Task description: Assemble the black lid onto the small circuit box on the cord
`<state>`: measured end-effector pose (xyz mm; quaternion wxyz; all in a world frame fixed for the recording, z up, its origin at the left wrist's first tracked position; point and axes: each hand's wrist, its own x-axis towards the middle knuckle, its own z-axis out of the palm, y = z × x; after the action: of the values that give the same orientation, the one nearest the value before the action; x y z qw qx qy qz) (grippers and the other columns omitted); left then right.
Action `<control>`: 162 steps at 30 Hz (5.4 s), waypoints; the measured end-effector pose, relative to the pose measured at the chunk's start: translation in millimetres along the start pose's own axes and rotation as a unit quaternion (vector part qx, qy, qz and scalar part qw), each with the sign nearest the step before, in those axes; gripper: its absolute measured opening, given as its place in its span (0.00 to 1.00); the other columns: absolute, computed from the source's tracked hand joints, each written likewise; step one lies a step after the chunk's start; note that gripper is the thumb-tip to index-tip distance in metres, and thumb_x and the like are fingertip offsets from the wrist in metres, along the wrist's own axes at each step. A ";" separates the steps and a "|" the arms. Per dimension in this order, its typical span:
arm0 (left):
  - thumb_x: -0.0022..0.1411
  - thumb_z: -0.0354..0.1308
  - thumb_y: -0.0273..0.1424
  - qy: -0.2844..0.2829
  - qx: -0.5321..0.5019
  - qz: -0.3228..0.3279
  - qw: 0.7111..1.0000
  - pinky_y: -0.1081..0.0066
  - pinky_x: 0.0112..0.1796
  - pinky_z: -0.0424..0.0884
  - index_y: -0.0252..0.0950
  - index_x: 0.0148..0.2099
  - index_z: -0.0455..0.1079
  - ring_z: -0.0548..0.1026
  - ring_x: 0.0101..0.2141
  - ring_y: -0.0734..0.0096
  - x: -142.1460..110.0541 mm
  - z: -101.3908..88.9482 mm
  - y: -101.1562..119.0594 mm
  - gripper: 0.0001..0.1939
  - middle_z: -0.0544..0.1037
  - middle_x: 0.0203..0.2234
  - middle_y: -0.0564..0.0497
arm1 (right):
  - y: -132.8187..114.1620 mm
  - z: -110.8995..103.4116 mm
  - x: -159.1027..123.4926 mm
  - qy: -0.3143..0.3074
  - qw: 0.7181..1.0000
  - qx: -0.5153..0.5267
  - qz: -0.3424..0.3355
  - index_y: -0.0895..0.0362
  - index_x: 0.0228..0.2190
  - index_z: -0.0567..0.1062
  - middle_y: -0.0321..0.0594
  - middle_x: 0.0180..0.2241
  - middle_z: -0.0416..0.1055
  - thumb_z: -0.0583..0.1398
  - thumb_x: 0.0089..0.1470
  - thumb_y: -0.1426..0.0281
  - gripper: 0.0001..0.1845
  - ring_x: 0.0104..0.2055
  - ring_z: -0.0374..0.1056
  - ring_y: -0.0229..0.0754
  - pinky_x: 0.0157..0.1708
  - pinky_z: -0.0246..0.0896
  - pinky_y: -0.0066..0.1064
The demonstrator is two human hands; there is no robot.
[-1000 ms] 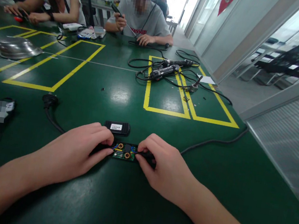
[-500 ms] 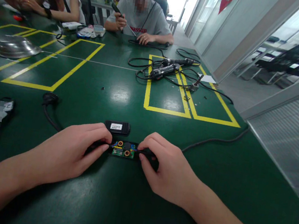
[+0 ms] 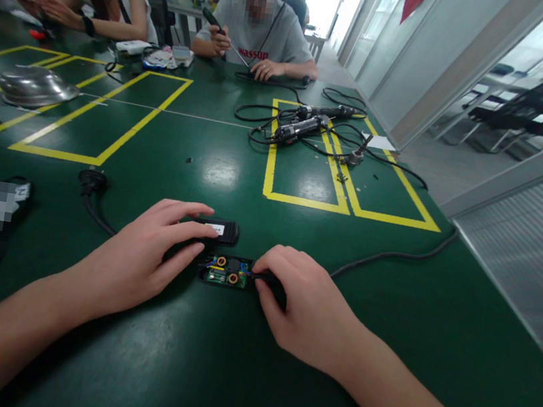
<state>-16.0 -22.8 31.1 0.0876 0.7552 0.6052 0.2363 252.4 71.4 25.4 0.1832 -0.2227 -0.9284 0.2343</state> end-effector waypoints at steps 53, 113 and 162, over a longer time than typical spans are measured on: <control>0.74 0.63 0.30 -0.040 -0.074 0.093 0.992 0.53 0.57 0.79 0.36 0.66 0.73 0.80 0.53 0.56 -3.0 -1.9 9.4 0.21 0.85 0.54 0.43 | 2.9 8.0 -1.0 0.000 0.999 0.046 -0.002 0.52 0.53 0.76 0.47 0.48 0.80 0.65 0.66 0.69 0.15 0.46 0.76 0.51 0.46 0.76 0.46; 0.74 0.61 0.31 -0.066 -0.039 0.075 0.994 0.52 0.55 0.79 0.37 0.66 0.72 0.80 0.52 0.54 -2.6 -2.1 11.2 0.21 0.83 0.55 0.42 | 5.3 13.7 -3.6 0.009 0.999 0.033 0.001 0.51 0.54 0.75 0.46 0.49 0.80 0.65 0.66 0.69 0.16 0.48 0.75 0.52 0.48 0.75 0.49; 0.76 0.53 0.29 -0.132 -0.028 -0.003 0.991 0.65 0.33 0.65 0.41 0.44 0.69 0.76 0.33 0.63 -5.0 -9.2 11.2 0.05 0.79 0.39 0.50 | -1.3 6.4 -0.3 0.024 1.000 0.011 0.014 0.53 0.43 0.73 0.39 0.36 0.76 0.60 0.68 0.73 0.03 0.33 0.72 0.42 0.30 0.64 0.32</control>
<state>-11.3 -31.8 42.6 0.1884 0.7751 0.5839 0.1513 249.4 68.0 20.7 0.2048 -0.2394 -0.9177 0.2420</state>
